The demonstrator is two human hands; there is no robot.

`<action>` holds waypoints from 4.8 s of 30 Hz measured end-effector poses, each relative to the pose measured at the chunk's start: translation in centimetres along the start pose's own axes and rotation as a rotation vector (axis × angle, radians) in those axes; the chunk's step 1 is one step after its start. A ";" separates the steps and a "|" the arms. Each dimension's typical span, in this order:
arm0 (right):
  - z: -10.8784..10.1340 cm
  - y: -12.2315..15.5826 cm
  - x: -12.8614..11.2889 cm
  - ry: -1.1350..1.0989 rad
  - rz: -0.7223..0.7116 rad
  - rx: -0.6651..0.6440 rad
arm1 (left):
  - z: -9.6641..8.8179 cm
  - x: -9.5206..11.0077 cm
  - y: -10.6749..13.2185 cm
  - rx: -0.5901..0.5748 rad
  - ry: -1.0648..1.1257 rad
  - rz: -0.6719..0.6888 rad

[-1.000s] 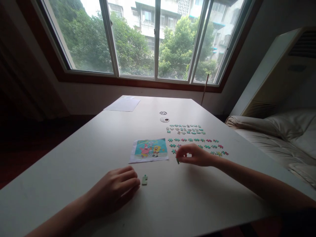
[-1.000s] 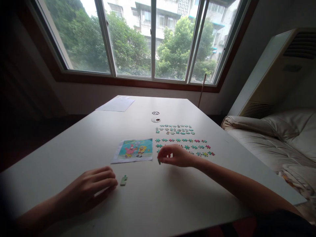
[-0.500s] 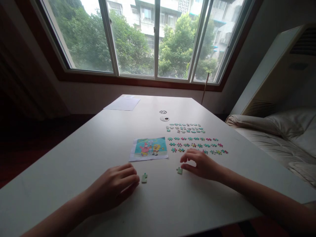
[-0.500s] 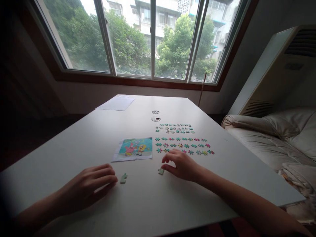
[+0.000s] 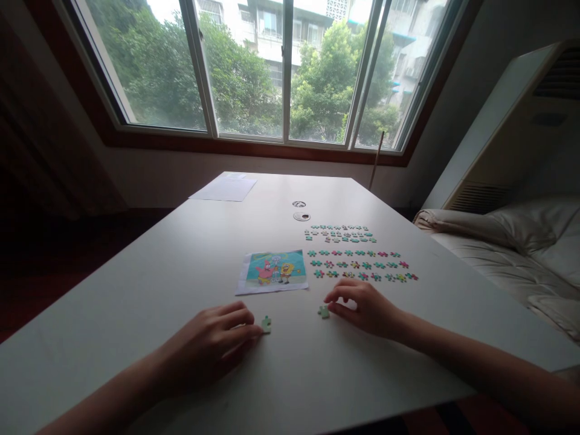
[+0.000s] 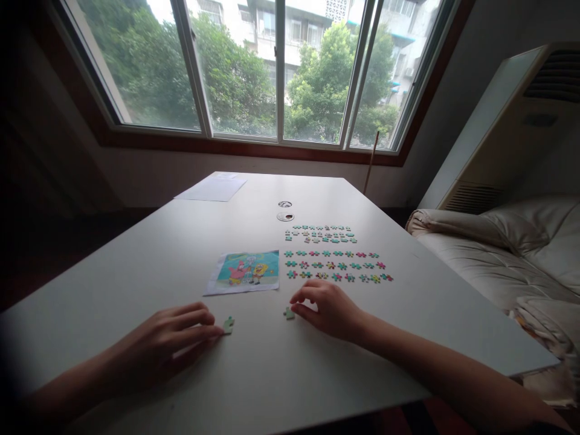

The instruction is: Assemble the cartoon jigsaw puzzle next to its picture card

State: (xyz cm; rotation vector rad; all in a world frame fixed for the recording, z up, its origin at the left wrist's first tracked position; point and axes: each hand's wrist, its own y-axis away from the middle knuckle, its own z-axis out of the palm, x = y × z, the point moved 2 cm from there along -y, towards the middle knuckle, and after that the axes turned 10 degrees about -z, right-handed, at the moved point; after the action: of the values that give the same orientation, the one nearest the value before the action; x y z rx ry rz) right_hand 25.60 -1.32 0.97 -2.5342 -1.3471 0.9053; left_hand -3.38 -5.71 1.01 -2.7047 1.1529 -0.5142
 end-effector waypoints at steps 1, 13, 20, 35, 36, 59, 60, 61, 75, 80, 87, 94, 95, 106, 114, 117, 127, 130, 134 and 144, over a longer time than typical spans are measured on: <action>-0.1 0.0 0.0 0.011 0.012 0.005 | 0.0 0.0 0.0 -0.001 -0.002 0.001; 0.4 0.3 -0.3 -0.028 0.064 -0.088 | 0.4 -0.3 0.2 -0.025 -0.028 -0.002; 0.2 0.3 -0.2 -0.029 0.071 -0.090 | 0.1 0.0 0.0 -0.001 -0.036 0.004; 0.2 0.4 -0.3 -0.053 0.066 -0.090 | -0.2 0.4 -0.3 0.007 -0.024 0.018; 0.1 0.4 -0.3 -0.051 0.063 -0.090 | -0.2 0.4 -0.3 0.010 -0.027 0.020; 0.0 0.5 -0.5 -0.028 0.054 -0.100 | -0.1 0.3 -0.4 -0.016 -0.020 0.018; 0.0 0.5 -0.5 -0.030 0.055 -0.099 | -0.1 0.3 -0.4 -0.011 -0.018 0.020; 0.0 0.5 -0.5 -0.031 0.055 -0.098 | -0.1 0.3 -0.4 -0.005 -0.018 0.021; -0.5 0.5 -0.6 -0.038 0.069 -0.103 | -0.1 0.3 -0.6 0.010 -0.017 0.021; -0.5 0.6 -0.6 -0.031 0.061 -0.101 | -0.1 0.5 -0.7 0.007 -0.035 0.026; -0.6 0.6 -0.6 -0.025 0.065 -0.120 | -0.3 0.4 -0.7 0.043 -0.012 0.023; -0.6 0.5 -0.4 -0.036 0.075 -0.109 | -0.2 -0.4 -0.6 0.089 -0.078 -0.005; -0.5 0.5 -0.4 -0.037 0.078 -0.109 | -0.1 -0.7 -0.6 0.110 -0.104 -0.029; -0.3 0.6 -0.5 -0.043 0.069 -0.112 | 1.5 -4.5 -0.2 -0.035 -0.368 -0.360; -2.6 -1.4 1.4 0.111 -0.045 0.039 | 1.9 -5.2 0.2 -0.041 -0.355 -0.415; -4.7 -3.7 4.8 0.257 0.027 -0.018 | 2.0 -5.6 0.3 -0.027 -0.341 -0.442; -8.1 -10.5 17.1 0.411 0.328 -0.155 | 1.5 -5.5 0.1 0.013 -0.335 -0.458; -7.2 -11.5 18.6 0.413 0.394 -0.239 | 1.4 -5.4 0.1 0.010 -0.336 -0.449; -6.3 -12.4 19.6 0.409 0.451 -0.316 | 1.3 -5.4 0.0 -0.012 -0.349 -0.450; -6.3 -12.9 18.5 0.368 0.429 -0.233 | 1.3 -5.3 0.1 -0.040 -0.356 -0.489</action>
State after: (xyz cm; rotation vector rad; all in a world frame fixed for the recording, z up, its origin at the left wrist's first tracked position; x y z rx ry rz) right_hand 27.79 21.93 2.69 -3.0392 -0.8592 0.3067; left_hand -6.42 -1.94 -1.60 -2.9449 0.4175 -0.0509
